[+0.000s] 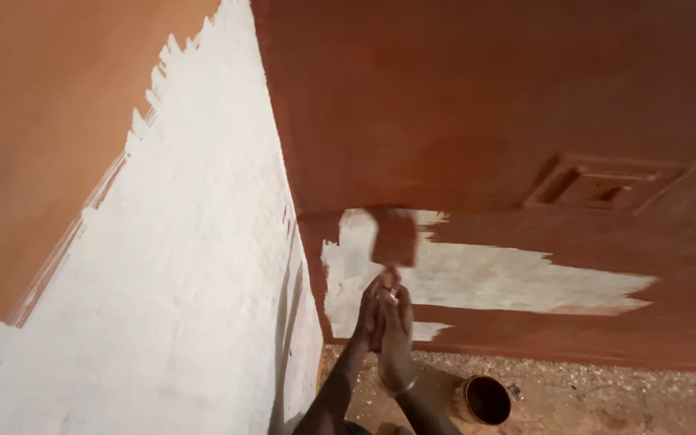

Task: The person paints a wall with brown paint using a brush. They repeatedly dip the brush into a paint can on the floor and apply paint in horizontal strokes along the lower section of the wall, covering a white primed area.

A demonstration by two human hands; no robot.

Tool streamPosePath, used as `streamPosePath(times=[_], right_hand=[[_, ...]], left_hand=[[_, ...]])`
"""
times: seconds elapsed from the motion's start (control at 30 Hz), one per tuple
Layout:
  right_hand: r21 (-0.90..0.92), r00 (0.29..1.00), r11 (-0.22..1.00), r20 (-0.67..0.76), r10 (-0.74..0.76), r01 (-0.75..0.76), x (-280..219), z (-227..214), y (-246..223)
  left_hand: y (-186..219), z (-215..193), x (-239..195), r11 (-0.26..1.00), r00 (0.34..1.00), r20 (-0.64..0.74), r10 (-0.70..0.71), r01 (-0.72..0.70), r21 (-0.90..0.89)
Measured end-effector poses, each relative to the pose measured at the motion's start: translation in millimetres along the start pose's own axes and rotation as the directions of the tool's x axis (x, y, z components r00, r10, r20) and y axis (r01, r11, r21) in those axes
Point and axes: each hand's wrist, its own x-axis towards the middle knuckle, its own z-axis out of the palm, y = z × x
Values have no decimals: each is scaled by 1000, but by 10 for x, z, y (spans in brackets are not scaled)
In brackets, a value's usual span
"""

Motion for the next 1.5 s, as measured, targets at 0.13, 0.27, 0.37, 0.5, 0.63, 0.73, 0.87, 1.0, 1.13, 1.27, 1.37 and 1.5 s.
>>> streamPosePath(times=[0.13,0.27,0.37,0.5,0.63,0.73,0.87,1.0,1.13,1.27,1.37,1.5], right_hand=[[-43,999,999,-6,-33,33,-72,-41,43],[-222,939,949,212,271,-223,106,-93,278],[-523,908,852,348,235,-20,287,-96,486],[-549,930,835,317,184,22,289,-156,472],[-377,924,912,266,274,-162,263,-194,390],[-404,937,905,245,250,-136,234,-297,405],[-435,961,897,273,51,76,289,-442,264],[-130,870,930,-417,263,-344,225,-675,-264],[-46,977,999,-211,11,-21,57,-660,-606],[-254,983,955,-135,124,-155,122,-327,-427],[-324,971,942,179,155,-91,176,-152,-222],[-212,879,940,347,327,-266,231,-151,-230]], left_hand=[[71,39,37,1000,999,39,8,-7,-26],[311,158,-80,981,990,91,105,-88,-173],[519,238,-233,978,953,240,183,-151,-143],[507,271,-258,984,973,166,160,-169,46],[321,84,-113,970,947,226,227,-241,36],[204,19,-98,979,984,106,146,-159,128],[189,86,69,901,978,-208,-3,93,423],[287,138,112,818,982,-166,86,25,575],[330,123,89,844,981,-152,118,-19,536],[242,44,137,842,978,-188,89,28,539],[145,-37,174,940,988,-154,33,21,339],[208,-56,239,995,999,-33,-23,20,-95]])
